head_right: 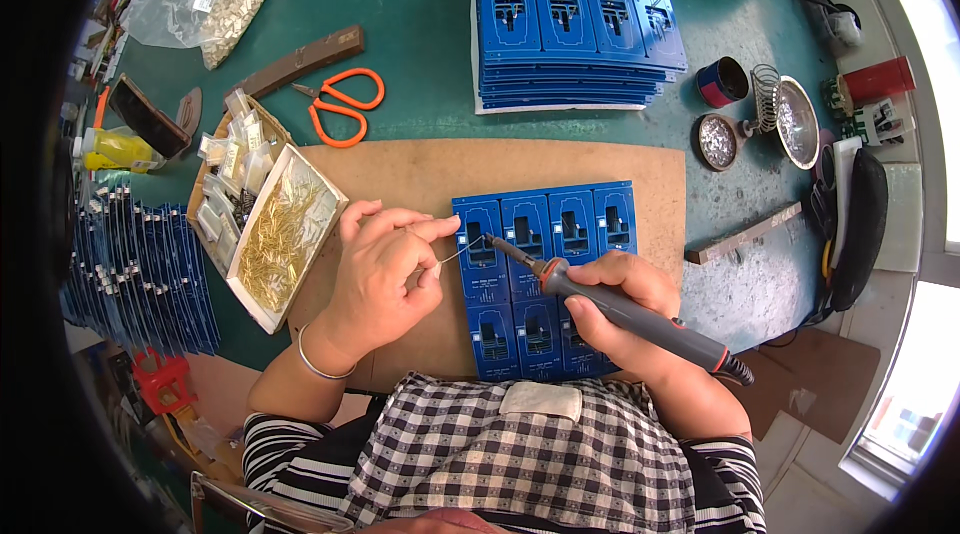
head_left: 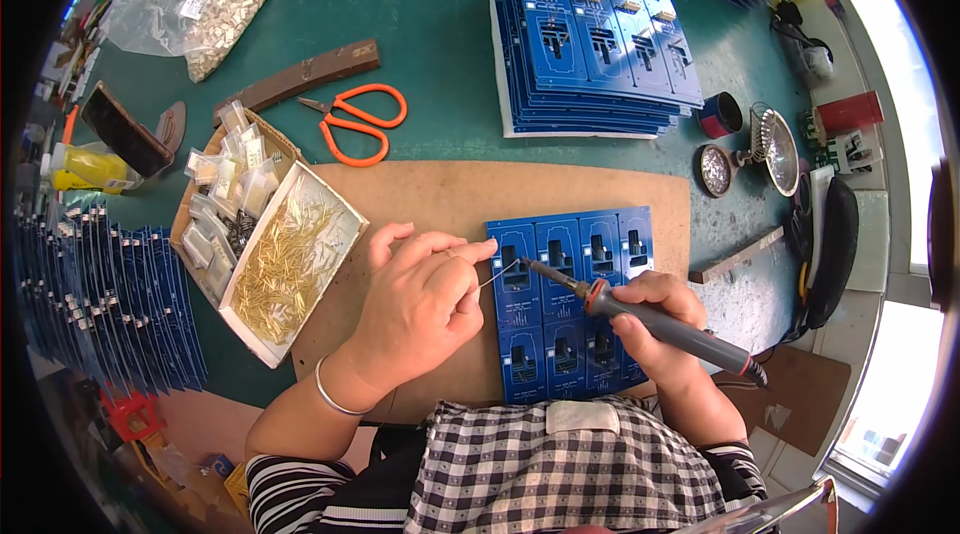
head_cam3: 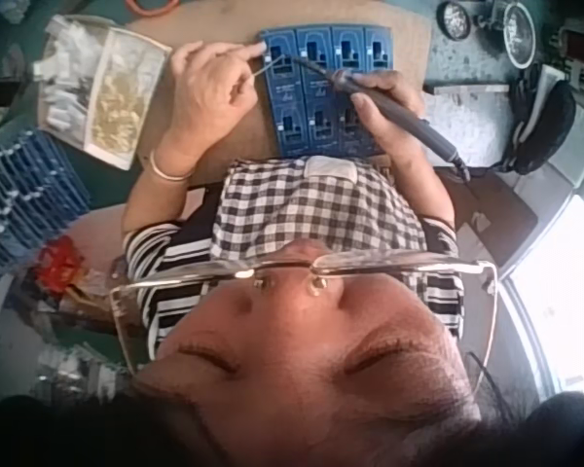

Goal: The person takes small metal pins from a container and inserts them into slots on a blue circuit board by hand. They then solder the pins onto the circuit board using a soldering iron.

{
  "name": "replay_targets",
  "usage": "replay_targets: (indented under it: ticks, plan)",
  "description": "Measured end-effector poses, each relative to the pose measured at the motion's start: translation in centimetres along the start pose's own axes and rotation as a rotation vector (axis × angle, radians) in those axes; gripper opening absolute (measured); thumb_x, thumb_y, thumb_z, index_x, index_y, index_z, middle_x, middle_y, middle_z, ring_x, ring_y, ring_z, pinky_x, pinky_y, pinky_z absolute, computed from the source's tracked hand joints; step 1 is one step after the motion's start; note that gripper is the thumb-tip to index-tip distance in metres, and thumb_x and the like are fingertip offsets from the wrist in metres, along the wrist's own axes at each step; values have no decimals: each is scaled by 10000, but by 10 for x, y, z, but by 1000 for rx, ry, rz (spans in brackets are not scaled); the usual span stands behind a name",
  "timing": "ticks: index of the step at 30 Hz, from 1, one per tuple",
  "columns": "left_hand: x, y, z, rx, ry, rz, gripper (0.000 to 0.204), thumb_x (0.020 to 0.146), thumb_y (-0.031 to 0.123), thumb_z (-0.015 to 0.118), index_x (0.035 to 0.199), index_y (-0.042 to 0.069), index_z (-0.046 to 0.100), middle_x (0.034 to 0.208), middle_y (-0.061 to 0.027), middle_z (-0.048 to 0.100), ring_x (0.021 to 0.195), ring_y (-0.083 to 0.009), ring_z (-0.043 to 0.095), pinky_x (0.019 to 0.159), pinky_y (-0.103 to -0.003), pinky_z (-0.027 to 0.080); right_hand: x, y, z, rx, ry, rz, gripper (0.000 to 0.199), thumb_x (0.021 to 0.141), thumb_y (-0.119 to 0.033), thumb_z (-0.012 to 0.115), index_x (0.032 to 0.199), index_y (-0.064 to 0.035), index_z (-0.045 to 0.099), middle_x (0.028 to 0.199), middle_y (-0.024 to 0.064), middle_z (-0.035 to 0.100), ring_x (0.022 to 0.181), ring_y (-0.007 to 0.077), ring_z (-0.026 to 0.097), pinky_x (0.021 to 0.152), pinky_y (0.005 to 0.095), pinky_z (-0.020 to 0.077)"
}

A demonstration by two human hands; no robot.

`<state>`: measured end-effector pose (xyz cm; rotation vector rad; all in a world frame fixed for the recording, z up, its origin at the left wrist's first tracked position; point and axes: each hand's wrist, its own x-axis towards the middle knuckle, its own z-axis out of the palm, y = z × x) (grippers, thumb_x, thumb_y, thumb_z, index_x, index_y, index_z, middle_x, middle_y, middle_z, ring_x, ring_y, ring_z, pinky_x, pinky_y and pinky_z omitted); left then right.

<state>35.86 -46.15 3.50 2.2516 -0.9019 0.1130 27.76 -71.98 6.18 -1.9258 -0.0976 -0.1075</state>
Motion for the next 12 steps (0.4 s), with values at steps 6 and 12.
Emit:
replay_targets:
  ticks: [6,12]
  plan:
    - [0,1,0,9,-4,0,231,655,7,656,759,119,482,1111,-4,698,962,-233,615,950,-504,325,2,0,0,-37,-17,-27,230,765,-114,742,943,-10,640,784,106,668,638,182,606,581,290,467]
    - [0,0,0,19,2,4,240,661,9,657,775,125,479,1118,-9,696,967,-234,613,958,-505,317,5,2,-1,-35,-53,-78,240,751,-125,751,939,-16,651,780,107,667,639,200,626,569,299,470]
